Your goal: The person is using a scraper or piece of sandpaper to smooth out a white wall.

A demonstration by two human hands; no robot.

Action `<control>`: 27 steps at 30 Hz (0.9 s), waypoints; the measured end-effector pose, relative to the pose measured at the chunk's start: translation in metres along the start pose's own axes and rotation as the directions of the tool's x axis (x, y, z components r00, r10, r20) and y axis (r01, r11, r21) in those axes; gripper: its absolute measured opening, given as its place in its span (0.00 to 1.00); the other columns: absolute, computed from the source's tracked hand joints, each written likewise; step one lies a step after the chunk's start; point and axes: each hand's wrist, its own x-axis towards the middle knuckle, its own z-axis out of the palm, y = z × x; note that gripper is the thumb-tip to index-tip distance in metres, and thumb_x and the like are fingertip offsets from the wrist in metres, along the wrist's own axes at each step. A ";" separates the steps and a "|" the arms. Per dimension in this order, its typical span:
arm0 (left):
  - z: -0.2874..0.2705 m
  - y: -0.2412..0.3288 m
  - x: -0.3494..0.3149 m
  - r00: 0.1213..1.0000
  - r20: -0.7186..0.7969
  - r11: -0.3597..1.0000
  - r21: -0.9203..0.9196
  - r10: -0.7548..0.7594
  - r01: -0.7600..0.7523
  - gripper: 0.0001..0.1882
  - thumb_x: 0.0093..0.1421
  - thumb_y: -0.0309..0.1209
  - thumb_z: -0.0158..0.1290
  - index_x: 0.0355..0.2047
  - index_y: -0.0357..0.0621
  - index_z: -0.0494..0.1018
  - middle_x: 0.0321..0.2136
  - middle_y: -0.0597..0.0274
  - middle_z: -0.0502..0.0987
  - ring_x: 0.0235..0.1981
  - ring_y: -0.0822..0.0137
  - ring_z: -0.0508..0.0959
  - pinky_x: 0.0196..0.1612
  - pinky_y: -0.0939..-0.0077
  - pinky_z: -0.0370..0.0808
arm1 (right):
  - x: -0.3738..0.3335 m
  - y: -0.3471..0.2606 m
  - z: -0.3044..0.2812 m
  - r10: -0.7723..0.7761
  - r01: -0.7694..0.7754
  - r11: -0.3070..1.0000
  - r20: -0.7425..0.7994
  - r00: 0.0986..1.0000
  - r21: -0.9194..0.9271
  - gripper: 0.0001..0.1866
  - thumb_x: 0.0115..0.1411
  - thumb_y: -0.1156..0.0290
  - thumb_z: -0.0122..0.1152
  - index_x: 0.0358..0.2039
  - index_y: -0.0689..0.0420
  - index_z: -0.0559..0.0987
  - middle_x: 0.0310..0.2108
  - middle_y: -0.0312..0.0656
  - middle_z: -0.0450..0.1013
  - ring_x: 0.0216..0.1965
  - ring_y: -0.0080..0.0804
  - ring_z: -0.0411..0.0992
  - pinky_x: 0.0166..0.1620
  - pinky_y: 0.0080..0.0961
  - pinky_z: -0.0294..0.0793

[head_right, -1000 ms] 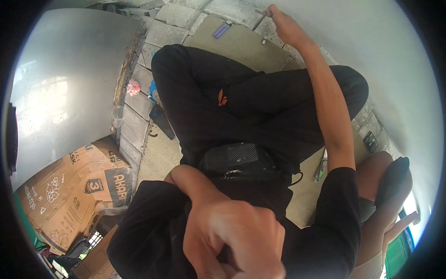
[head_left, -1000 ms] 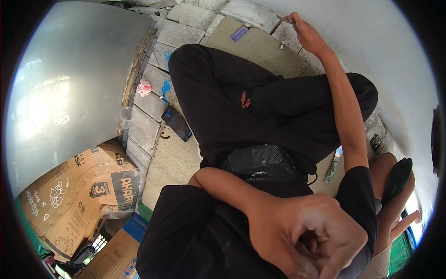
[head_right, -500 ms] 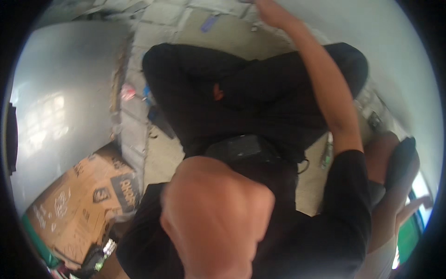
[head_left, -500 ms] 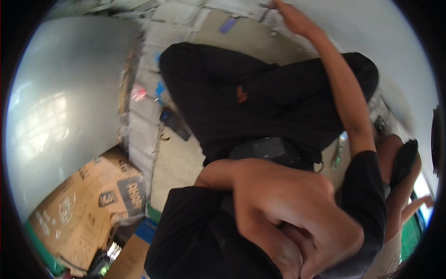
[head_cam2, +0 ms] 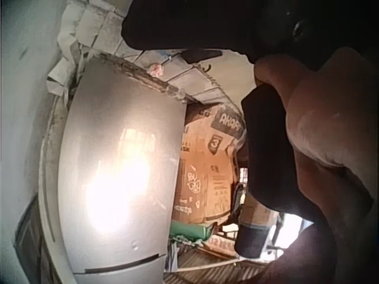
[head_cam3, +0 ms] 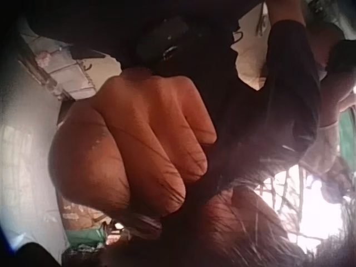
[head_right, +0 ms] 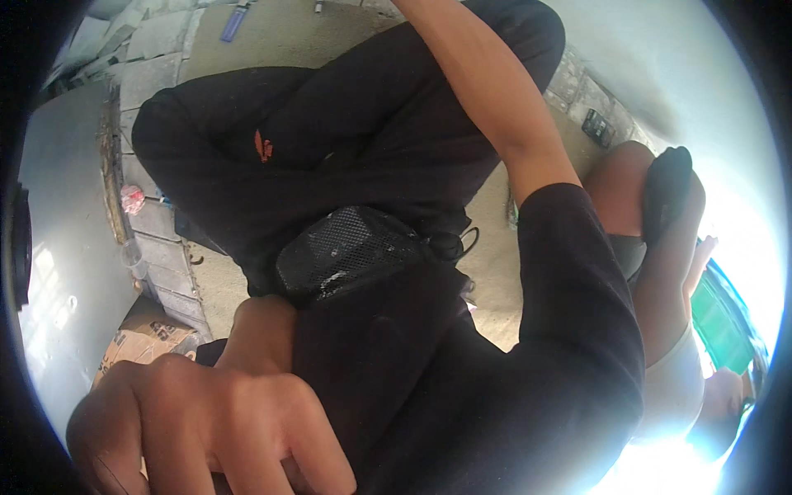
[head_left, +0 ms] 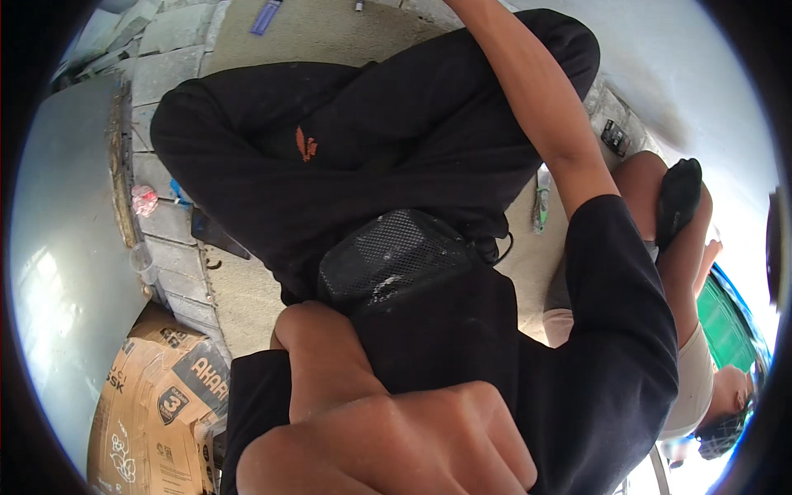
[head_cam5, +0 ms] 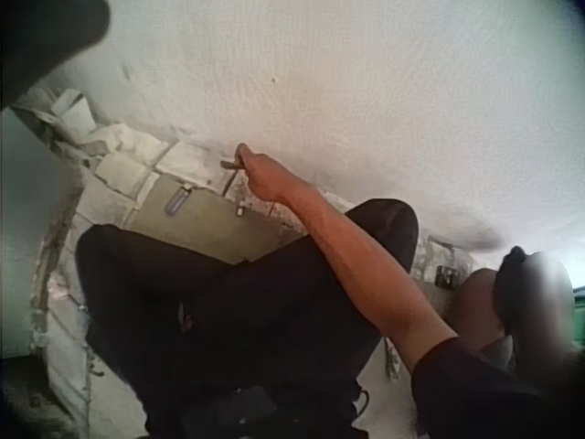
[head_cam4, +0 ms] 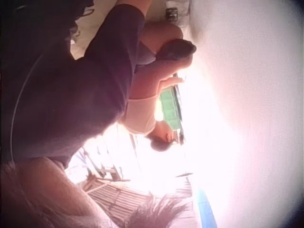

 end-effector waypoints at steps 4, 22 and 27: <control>-0.005 -0.004 -0.005 1.000 -0.008 1.000 -0.015 -0.010 0.010 0.12 0.56 0.19 0.59 0.22 0.41 0.67 0.13 0.62 0.71 0.07 0.74 0.62 0.10 0.80 0.54 | -0.005 0.005 0.000 -0.013 0.016 0.997 -0.044 0.999 0.080 0.13 0.66 0.79 0.32 0.47 0.73 0.61 0.51 0.72 0.68 0.54 0.61 0.69 0.56 0.44 0.69; -0.013 0.008 -0.005 1.000 0.009 0.999 0.047 0.020 -0.021 0.10 0.58 0.20 0.58 0.23 0.40 0.68 0.15 0.62 0.72 0.09 0.74 0.64 0.11 0.79 0.55 | -0.019 -0.003 -0.004 -0.193 0.216 0.969 -0.181 0.964 0.123 0.11 0.65 0.80 0.36 0.45 0.71 0.63 0.47 0.67 0.72 0.49 0.56 0.72 0.51 0.43 0.70; -0.013 0.012 -0.009 0.999 -0.033 0.998 0.059 0.013 -0.011 0.09 0.58 0.20 0.58 0.23 0.40 0.69 0.15 0.62 0.72 0.09 0.74 0.64 0.12 0.79 0.56 | -0.005 -0.014 -0.007 0.055 -0.059 0.995 0.049 0.997 0.086 0.07 0.63 0.81 0.37 0.41 0.68 0.64 0.41 0.65 0.73 0.43 0.56 0.72 0.47 0.43 0.70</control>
